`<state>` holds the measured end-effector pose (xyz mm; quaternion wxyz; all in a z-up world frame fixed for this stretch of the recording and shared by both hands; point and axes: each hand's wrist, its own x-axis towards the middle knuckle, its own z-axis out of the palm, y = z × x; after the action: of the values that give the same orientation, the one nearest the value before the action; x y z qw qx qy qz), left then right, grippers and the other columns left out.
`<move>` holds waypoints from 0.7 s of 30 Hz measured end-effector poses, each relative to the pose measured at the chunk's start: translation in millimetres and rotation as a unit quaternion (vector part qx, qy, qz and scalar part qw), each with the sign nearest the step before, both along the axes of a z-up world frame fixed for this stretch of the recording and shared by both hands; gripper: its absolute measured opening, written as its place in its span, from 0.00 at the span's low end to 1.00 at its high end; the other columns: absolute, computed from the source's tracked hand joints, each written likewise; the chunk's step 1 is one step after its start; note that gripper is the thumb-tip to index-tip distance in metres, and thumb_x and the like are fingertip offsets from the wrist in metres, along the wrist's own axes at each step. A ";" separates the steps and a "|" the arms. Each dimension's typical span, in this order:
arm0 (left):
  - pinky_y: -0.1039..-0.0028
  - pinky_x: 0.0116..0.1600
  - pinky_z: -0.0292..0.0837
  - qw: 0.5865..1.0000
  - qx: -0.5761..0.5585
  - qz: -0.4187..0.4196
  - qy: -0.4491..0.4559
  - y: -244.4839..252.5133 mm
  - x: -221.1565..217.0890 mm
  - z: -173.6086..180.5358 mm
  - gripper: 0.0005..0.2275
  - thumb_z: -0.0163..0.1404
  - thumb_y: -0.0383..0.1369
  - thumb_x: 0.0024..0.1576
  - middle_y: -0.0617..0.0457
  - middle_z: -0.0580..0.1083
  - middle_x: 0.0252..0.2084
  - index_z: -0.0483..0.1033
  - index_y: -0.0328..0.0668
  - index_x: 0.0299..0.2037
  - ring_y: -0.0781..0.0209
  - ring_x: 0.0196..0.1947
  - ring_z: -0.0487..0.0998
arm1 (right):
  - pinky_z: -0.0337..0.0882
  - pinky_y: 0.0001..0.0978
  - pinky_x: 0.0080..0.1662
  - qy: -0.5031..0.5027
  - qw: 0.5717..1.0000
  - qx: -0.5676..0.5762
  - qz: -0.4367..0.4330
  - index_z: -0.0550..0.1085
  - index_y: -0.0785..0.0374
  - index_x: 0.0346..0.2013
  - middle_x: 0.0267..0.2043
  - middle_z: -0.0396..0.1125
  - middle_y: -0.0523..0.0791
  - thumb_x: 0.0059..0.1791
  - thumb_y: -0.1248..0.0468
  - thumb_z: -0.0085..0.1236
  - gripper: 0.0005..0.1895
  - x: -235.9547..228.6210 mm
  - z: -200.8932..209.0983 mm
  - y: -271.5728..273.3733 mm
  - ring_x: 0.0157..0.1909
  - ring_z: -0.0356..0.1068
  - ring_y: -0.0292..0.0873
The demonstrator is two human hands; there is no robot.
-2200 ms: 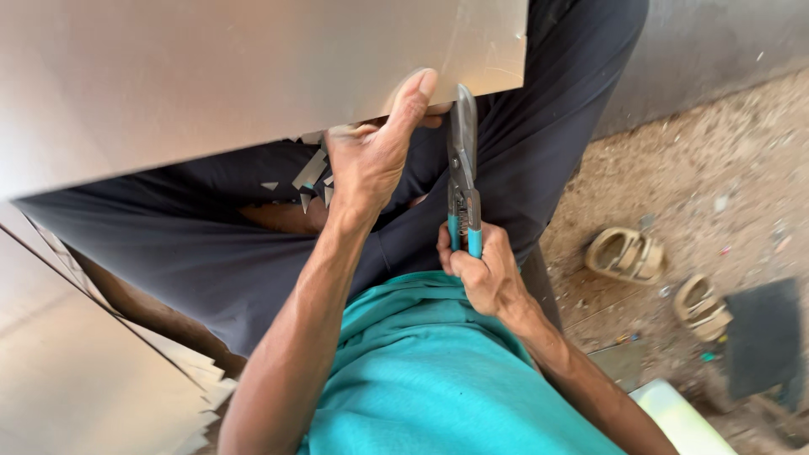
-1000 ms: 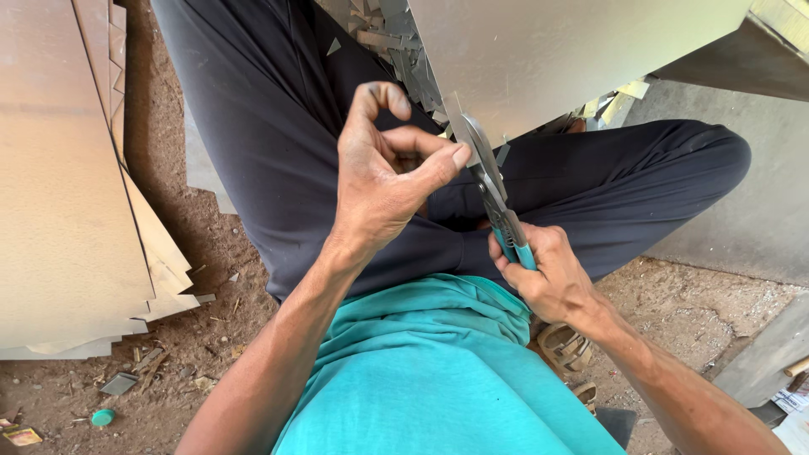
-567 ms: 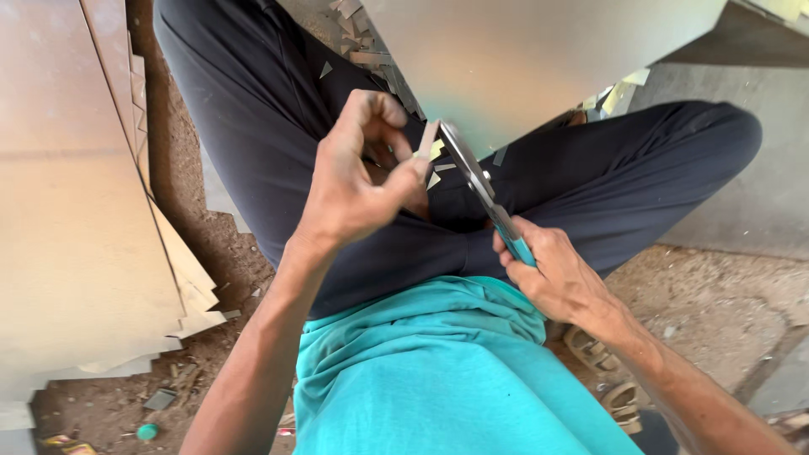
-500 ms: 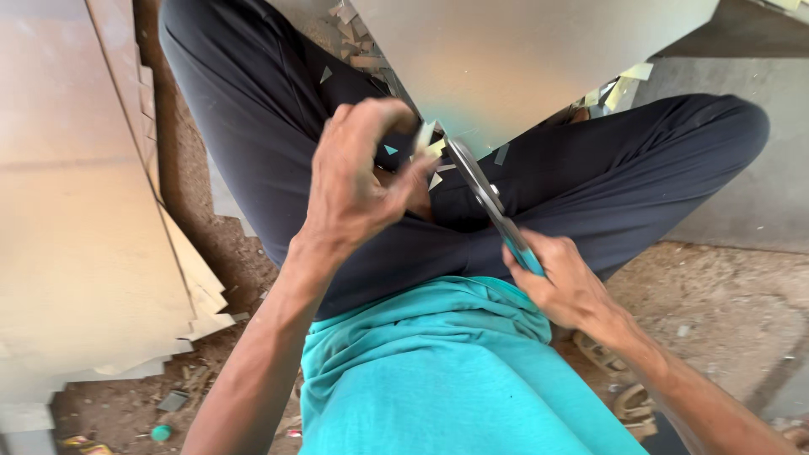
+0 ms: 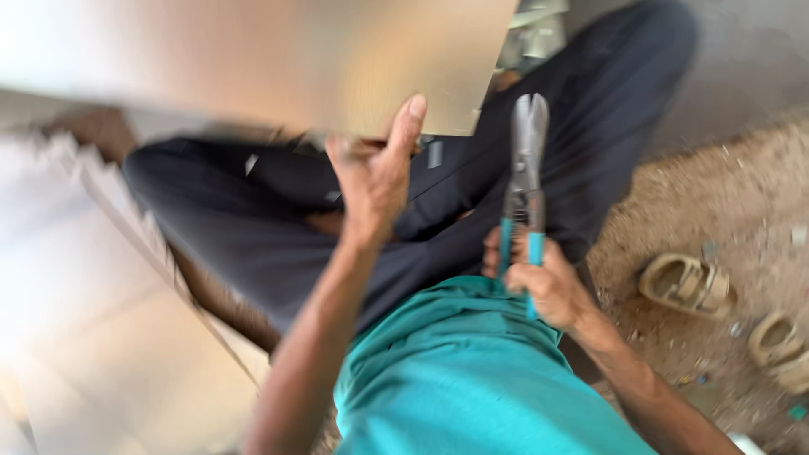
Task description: The person sits cross-legged on the floor and uses tin snips to cut small rectangular pieces from a large metal sheet. They repeatedly position the sheet, cut a piece, and drop the scrap onto a growing pile on the ground.
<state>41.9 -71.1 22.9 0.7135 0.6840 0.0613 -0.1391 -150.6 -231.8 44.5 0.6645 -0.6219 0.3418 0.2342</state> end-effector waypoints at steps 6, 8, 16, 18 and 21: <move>0.79 0.39 0.73 0.989 -0.147 0.003 0.035 -78.1 -22.3 -7.5 0.10 0.61 0.34 0.59 0.57 0.77 0.31 0.80 0.33 0.38 0.70 0.31 0.75 | 0.74 0.35 0.44 -0.077 0.989 0.087 -0.087 0.66 0.66 0.53 0.44 0.65 0.48 0.34 0.67 0.44 0.31 24.9 -3.6 19.3 0.46 0.67 0.41; 0.80 0.40 0.72 0.993 -0.113 -0.002 0.024 -83.6 -22.8 -7.5 0.10 0.62 0.34 0.58 0.57 0.77 0.32 0.82 0.32 0.40 0.71 0.32 0.75 | 0.74 0.34 0.42 -0.077 0.992 0.050 -0.087 0.67 0.66 0.51 0.41 0.64 0.47 0.34 0.67 0.43 0.29 34.2 -2.1 24.0 0.40 0.65 0.40; 0.81 0.37 0.69 0.997 -0.081 -0.013 0.015 -86.2 -19.4 -13.5 0.10 0.63 0.32 0.57 0.58 0.77 0.30 0.84 0.32 0.42 0.73 0.30 0.75 | 0.67 0.31 0.32 -0.063 0.994 0.008 -0.094 0.68 0.66 0.44 0.35 0.64 0.46 0.35 0.69 0.42 0.22 48.2 0.6 21.9 0.30 0.62 0.38; 0.82 0.37 0.70 0.997 -0.069 -0.020 0.010 -85.1 -18.6 -14.6 0.09 0.64 0.32 0.56 0.58 0.78 0.30 0.84 0.33 0.42 0.73 0.31 0.77 | 0.65 0.30 0.30 -0.070 0.993 -0.008 -0.092 0.69 0.66 0.40 0.31 0.65 0.45 0.35 0.69 0.42 0.19 49.4 -2.8 19.6 0.27 0.61 0.37; 0.82 0.36 0.69 0.998 -0.068 -0.015 0.011 -85.8 -18.6 -15.2 0.09 0.64 0.32 0.57 0.58 0.78 0.30 0.84 0.33 0.41 0.72 0.29 0.76 | 0.62 0.29 0.28 -0.078 0.992 -0.019 -0.095 0.70 0.67 0.32 0.25 0.64 0.44 0.36 0.70 0.42 0.12 47.5 -9.5 19.5 0.25 0.60 0.36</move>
<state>23.3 -157.0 7.7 0.7555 0.6331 0.0496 -0.1611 -103.0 -212.4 35.0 0.6960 -0.6158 0.3511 0.1144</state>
